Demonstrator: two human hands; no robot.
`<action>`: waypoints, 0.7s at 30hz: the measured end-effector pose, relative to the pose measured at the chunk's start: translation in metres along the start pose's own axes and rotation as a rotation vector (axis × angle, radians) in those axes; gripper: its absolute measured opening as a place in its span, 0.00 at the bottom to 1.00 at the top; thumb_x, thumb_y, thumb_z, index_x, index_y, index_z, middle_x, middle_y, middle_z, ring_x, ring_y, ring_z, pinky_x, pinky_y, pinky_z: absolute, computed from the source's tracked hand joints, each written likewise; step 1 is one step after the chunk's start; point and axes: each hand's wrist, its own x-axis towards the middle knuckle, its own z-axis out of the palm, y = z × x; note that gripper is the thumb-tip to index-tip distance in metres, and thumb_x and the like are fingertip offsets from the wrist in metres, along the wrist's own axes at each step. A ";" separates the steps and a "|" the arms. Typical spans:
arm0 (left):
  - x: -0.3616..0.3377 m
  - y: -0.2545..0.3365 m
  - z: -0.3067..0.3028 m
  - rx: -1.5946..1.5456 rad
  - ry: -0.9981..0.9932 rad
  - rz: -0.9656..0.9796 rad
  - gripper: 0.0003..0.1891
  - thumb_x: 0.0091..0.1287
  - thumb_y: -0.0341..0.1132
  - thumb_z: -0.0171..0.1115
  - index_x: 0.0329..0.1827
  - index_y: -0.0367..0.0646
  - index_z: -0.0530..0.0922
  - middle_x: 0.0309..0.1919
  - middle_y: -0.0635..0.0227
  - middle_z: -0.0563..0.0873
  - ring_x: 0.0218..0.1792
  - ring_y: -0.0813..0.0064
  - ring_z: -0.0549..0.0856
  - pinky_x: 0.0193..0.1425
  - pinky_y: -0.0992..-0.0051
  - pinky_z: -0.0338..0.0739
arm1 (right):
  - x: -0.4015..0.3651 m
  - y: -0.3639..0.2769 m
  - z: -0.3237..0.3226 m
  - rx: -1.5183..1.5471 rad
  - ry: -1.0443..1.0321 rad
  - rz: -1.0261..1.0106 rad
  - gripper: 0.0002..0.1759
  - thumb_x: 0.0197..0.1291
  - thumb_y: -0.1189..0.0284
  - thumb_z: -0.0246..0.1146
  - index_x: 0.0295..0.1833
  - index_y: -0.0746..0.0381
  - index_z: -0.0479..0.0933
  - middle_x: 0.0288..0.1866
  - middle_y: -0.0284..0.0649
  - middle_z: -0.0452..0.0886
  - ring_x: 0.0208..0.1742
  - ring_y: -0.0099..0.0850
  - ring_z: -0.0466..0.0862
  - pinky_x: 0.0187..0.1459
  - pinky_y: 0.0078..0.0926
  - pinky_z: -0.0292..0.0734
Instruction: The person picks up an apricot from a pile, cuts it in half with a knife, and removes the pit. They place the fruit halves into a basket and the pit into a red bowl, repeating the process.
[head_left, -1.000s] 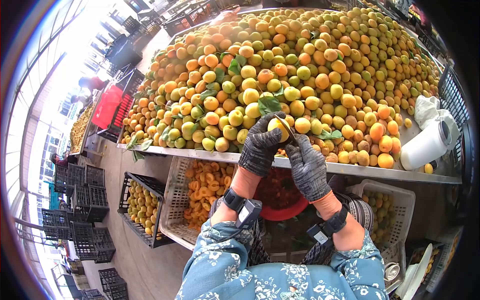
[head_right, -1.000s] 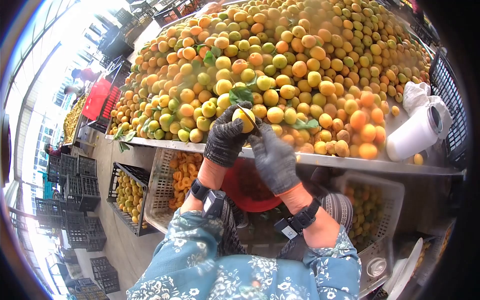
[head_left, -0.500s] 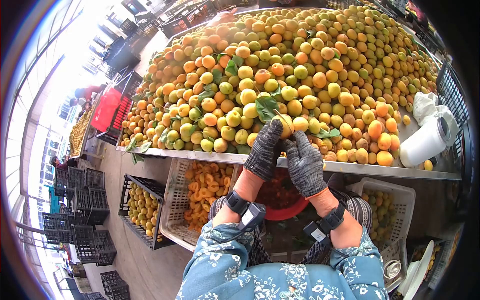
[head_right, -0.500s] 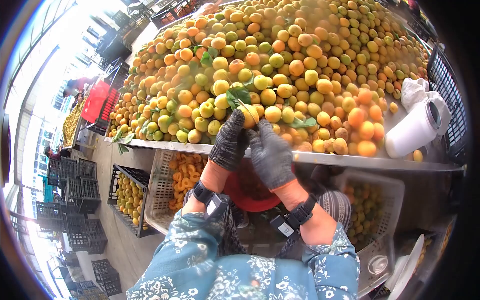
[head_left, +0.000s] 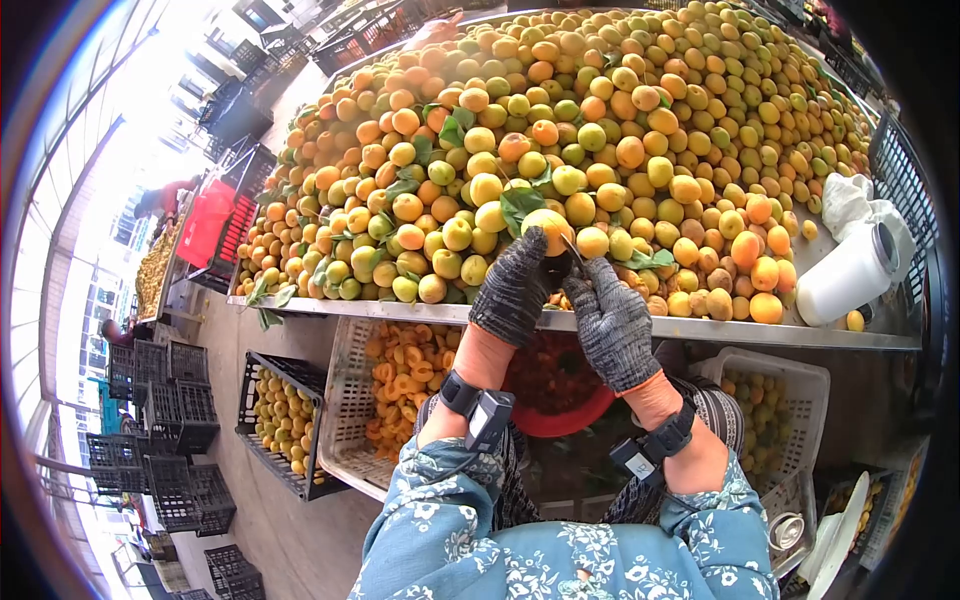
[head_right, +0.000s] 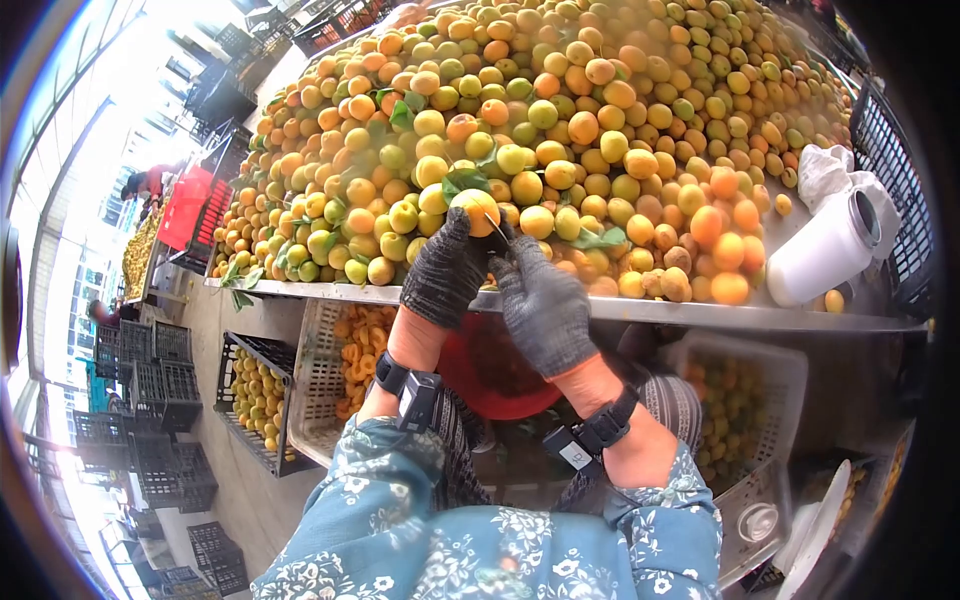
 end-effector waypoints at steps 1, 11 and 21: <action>-0.001 0.002 0.000 -0.006 -0.012 0.031 0.23 0.67 0.46 0.64 0.58 0.40 0.73 0.47 0.65 0.82 0.47 0.72 0.82 0.54 0.71 0.78 | 0.000 0.001 0.002 -0.044 -0.007 -0.017 0.15 0.63 0.67 0.60 0.54 0.59 0.76 0.34 0.51 0.83 0.35 0.49 0.83 0.35 0.43 0.77; -0.002 0.019 -0.001 0.319 -0.062 0.126 0.22 0.66 0.44 0.64 0.58 0.41 0.71 0.44 0.67 0.80 0.44 0.71 0.82 0.49 0.71 0.80 | 0.000 0.007 0.005 -0.112 -0.013 -0.013 0.16 0.64 0.63 0.60 0.53 0.59 0.76 0.33 0.52 0.82 0.35 0.50 0.83 0.36 0.45 0.76; -0.003 -0.001 0.010 0.371 0.011 0.039 0.21 0.68 0.45 0.63 0.57 0.40 0.75 0.45 0.69 0.81 0.42 0.80 0.81 0.49 0.79 0.78 | 0.004 0.009 0.005 -0.006 0.040 0.036 0.12 0.64 0.65 0.59 0.48 0.60 0.75 0.34 0.52 0.83 0.38 0.53 0.82 0.37 0.48 0.75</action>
